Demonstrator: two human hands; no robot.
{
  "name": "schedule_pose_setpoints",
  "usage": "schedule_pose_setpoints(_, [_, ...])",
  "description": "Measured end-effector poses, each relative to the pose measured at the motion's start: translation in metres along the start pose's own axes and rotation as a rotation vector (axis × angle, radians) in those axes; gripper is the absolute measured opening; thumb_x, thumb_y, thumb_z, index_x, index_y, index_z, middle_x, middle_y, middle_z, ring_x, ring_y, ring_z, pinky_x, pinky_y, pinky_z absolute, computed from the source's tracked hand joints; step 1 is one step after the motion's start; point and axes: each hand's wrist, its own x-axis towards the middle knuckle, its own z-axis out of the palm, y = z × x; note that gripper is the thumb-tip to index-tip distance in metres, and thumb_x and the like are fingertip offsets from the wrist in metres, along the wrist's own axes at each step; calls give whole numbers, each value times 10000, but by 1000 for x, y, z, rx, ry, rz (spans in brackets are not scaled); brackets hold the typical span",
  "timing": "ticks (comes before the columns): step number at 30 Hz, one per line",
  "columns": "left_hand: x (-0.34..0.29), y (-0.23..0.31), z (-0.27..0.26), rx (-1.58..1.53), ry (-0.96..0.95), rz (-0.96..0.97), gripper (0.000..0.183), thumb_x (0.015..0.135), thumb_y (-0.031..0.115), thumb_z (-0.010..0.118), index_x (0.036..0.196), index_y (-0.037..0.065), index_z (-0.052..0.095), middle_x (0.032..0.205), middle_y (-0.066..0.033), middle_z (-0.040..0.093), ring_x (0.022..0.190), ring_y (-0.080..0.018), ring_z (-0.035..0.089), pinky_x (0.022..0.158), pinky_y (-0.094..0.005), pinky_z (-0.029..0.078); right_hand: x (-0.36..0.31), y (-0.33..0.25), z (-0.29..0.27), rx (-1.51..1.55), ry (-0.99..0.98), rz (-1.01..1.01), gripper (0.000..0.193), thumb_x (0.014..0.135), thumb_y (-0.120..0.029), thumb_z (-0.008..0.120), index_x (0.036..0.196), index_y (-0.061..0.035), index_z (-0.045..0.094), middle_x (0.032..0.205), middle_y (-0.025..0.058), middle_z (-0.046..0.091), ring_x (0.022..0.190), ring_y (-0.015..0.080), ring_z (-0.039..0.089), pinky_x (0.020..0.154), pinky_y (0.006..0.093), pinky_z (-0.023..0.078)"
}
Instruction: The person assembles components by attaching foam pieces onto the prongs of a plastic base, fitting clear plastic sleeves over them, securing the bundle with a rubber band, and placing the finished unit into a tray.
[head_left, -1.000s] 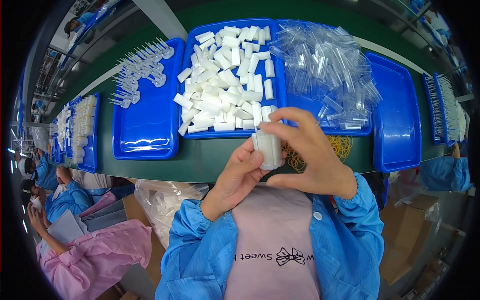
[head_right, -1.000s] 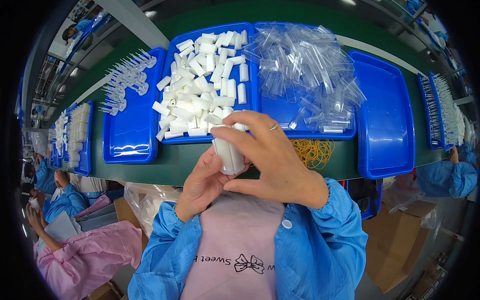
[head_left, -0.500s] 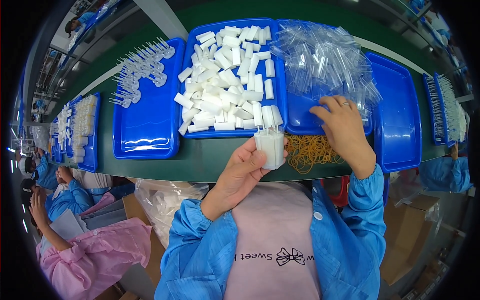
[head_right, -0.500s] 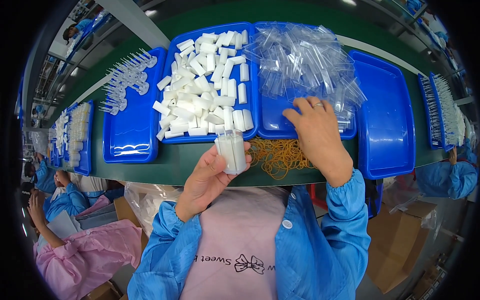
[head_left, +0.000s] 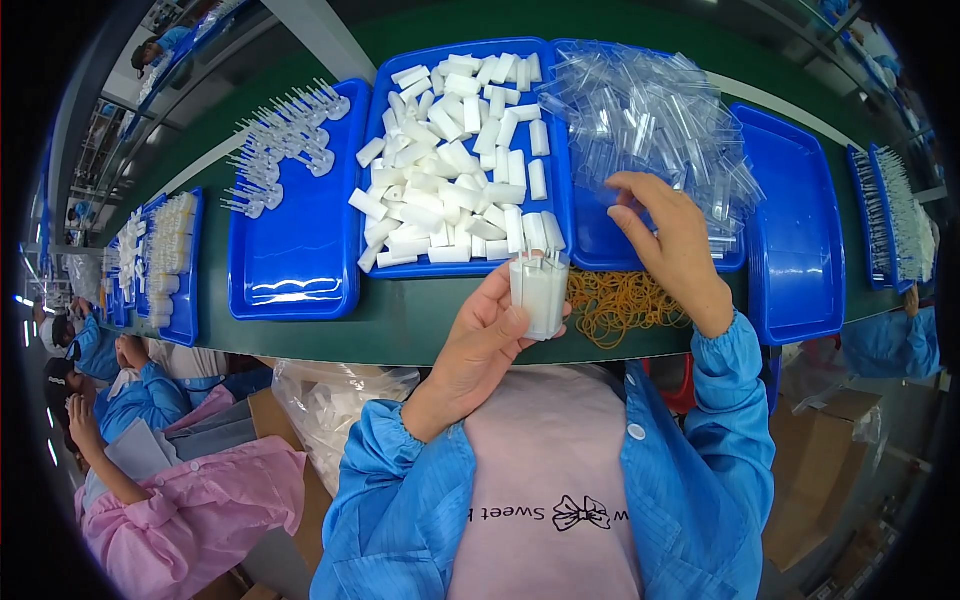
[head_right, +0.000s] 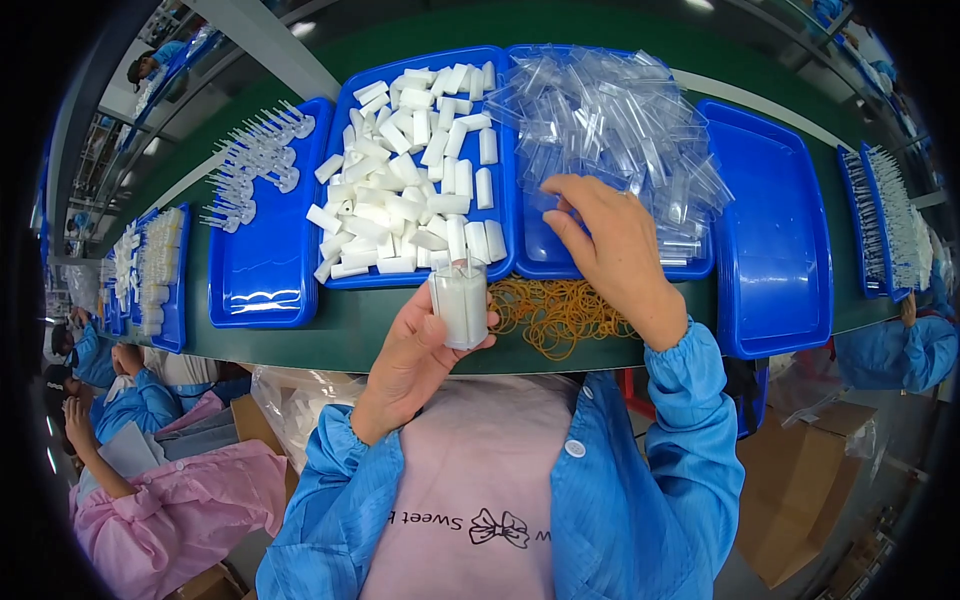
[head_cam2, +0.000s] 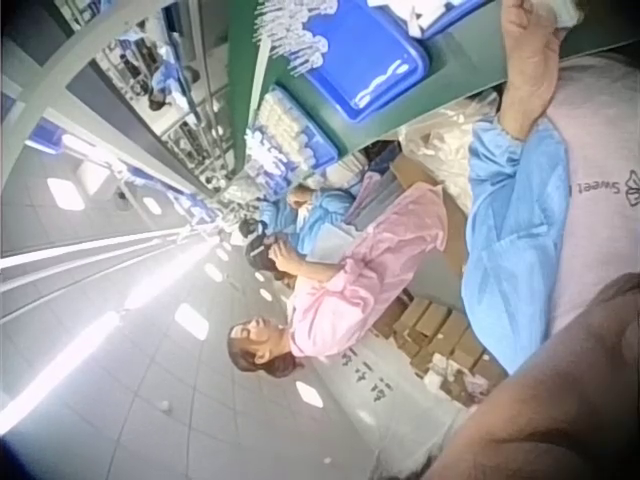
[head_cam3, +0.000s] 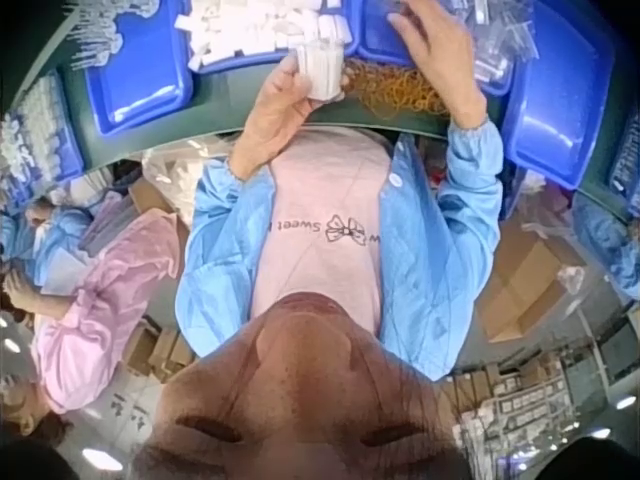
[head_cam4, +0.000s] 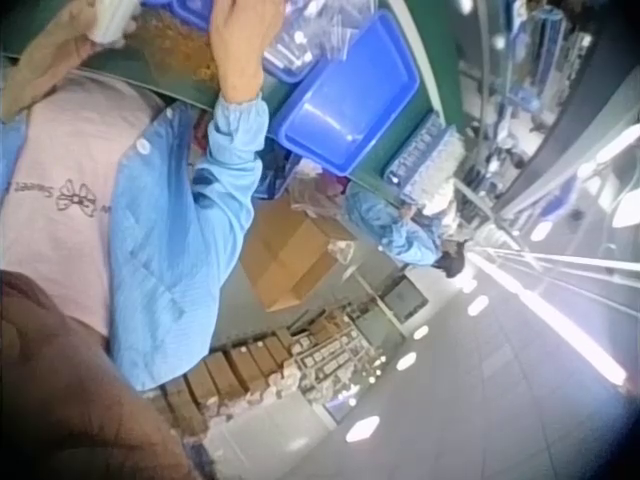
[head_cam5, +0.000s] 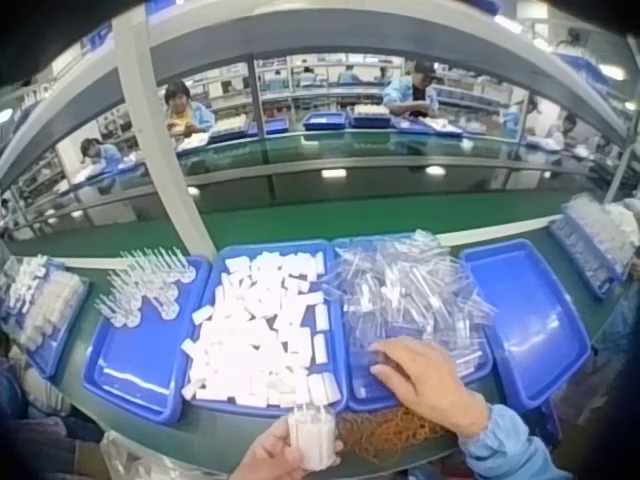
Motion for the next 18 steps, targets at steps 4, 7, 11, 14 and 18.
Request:
schedule_pose_setpoints(4, [-1,-1,3,168,102,102,633,824,293,722,1314,35,416,1236,-104,541,1094,-213,579,904,-326,494,4,-22,-23,397,-114,78,173,829,-75,613,996,-39,642,813,78,567,748,163,554,648,287,446])
schedule_pose_setpoints(7, [-2,-2,0,241,58,194,532,852,88,679,1303,27,402,1212,-95,566,1117,-168,549,931,-294,452,-1,-43,-29,565,-28,17,144,801,-68,638,936,-19,648,823,74,575,769,152,559,667,286,456])
schedule_pose_setpoints(11, [-3,-3,3,451,49,365,484,830,47,696,1260,3,480,1215,-101,551,1098,-160,548,934,-283,444,0,-60,-39,579,-7,-100,152,761,-56,685,897,-6,636,807,81,574,731,171,566,634,273,457])
schedule_pose_setpoints(14, [-5,-5,3,578,89,443,467,813,54,718,1233,-6,523,1223,-103,539,1088,-165,545,925,-277,437,0,-65,-36,467,42,-169,138,769,-66,689,881,-8,632,774,78,562,663,163,553,569,263,434])
schedule_pose_setpoints(18, [-7,-3,-1,703,104,555,476,781,52,745,1215,13,552,1225,-109,537,1074,-176,543,905,-278,433,-4,-69,-39,414,-35,-142,134,777,-76,692,877,-10,632,744,75,545,609,148,532,519,257,400])
